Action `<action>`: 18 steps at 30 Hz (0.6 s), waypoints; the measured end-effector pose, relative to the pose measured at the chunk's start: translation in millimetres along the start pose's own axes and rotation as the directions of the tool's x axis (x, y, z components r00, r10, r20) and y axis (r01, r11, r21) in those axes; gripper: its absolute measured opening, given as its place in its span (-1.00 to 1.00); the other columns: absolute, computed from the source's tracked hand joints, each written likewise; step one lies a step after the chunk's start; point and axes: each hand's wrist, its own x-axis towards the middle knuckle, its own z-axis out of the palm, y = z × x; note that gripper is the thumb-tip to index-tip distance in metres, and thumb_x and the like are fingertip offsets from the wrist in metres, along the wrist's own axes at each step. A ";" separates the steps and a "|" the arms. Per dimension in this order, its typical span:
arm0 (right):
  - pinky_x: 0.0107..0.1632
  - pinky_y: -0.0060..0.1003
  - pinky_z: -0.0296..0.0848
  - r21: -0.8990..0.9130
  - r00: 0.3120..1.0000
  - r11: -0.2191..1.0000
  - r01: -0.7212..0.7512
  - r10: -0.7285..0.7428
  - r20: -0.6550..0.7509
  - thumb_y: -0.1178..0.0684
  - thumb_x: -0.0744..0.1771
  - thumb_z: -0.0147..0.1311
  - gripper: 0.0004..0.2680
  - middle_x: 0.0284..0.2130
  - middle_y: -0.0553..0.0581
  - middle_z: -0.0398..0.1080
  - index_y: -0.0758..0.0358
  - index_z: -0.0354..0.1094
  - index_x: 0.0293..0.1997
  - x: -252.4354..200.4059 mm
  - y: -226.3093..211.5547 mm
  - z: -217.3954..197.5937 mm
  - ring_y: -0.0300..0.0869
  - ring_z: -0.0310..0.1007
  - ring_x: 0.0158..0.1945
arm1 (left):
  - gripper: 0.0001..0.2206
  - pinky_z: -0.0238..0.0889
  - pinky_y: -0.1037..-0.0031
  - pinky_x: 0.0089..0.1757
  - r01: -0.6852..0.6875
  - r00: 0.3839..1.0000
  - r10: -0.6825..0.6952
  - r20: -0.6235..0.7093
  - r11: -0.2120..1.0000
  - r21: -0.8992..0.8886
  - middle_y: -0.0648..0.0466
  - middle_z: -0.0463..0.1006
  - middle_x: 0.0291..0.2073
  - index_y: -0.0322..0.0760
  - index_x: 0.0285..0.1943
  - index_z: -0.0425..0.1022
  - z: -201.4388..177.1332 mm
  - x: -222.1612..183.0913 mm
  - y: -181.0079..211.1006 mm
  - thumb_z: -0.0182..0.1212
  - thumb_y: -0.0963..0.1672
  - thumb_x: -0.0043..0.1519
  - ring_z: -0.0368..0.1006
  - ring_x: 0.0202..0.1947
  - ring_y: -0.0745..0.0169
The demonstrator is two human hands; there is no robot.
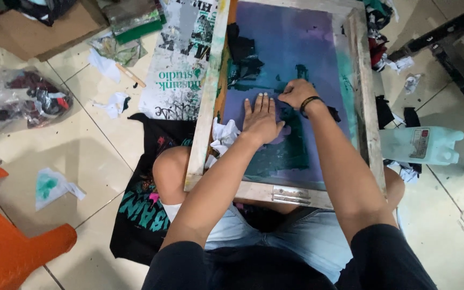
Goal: Manually cleaning ink or residue from a screen printing mesh using scraps of paper or cloth.
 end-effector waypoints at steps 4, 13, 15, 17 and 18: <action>0.00 0.11 0.57 -0.091 1.000 0.996 0.007 -0.006 0.017 -0.36 0.25 0.26 -0.55 -0.01 0.39 0.51 0.28 0.55 -0.04 -10.3 -18.2 -2.1 0.23 0.51 0.08 | -0.21 -0.82 -0.18 0.38 -0.018 1.000 0.018 -0.024 1.000 0.009 -0.24 -0.28 0.61 -0.42 0.63 -0.20 -6.0 7.6 -5.5 -0.16 0.15 0.35 -0.54 0.60 -0.17; 0.17 0.06 0.51 -0.138 0.995 0.990 0.017 -0.004 0.097 -0.39 0.29 0.08 -0.46 0.16 0.37 0.43 0.33 0.46 0.15 -39.4 -39.0 -12.7 0.18 0.38 0.26 | -0.15 -0.80 -0.19 0.39 -0.014 1.000 0.014 0.018 1.000 -0.015 -0.15 -0.28 0.62 -0.34 0.64 -0.17 -23.9 -4.1 -2.8 -0.11 0.20 0.29 -0.52 0.60 -0.10; 0.16 0.05 0.50 -0.134 0.997 0.991 0.014 -0.003 0.082 -0.35 0.29 0.05 -0.52 0.15 0.32 0.44 0.26 0.46 0.14 -35.6 -38.8 -12.2 0.16 0.37 0.27 | -0.16 -0.74 -0.18 0.40 -0.003 1.000 0.003 0.018 1.000 -0.010 -0.13 -0.28 0.62 -0.31 0.64 -0.16 -24.5 -5.2 -3.4 -0.15 0.22 0.30 -0.52 0.61 -0.06; 0.15 0.09 0.50 -0.146 0.997 0.988 0.046 -0.038 0.061 -0.28 0.33 0.03 -0.57 0.12 0.34 0.45 0.27 0.46 0.15 -46.8 -44.0 -14.7 0.18 0.39 0.25 | -0.19 -0.72 -0.17 0.40 0.001 1.000 -0.001 0.012 1.000 -0.002 -0.12 -0.26 0.62 -0.29 0.64 -0.16 -23.4 -3.9 -4.7 -0.17 0.21 0.32 -0.49 0.61 -0.04; 0.14 0.13 0.49 -0.168 0.996 0.982 0.082 -0.075 0.047 -0.21 0.36 0.01 -0.62 0.09 0.36 0.47 0.28 0.45 0.15 -51.8 -48.0 -15.4 0.21 0.41 0.22 | -0.21 -0.69 -0.16 0.40 0.009 1.000 -0.009 0.004 1.000 -0.005 -0.10 -0.25 0.62 -0.27 0.65 -0.15 -22.6 -4.0 -6.2 -0.19 0.20 0.33 -0.47 0.61 -0.02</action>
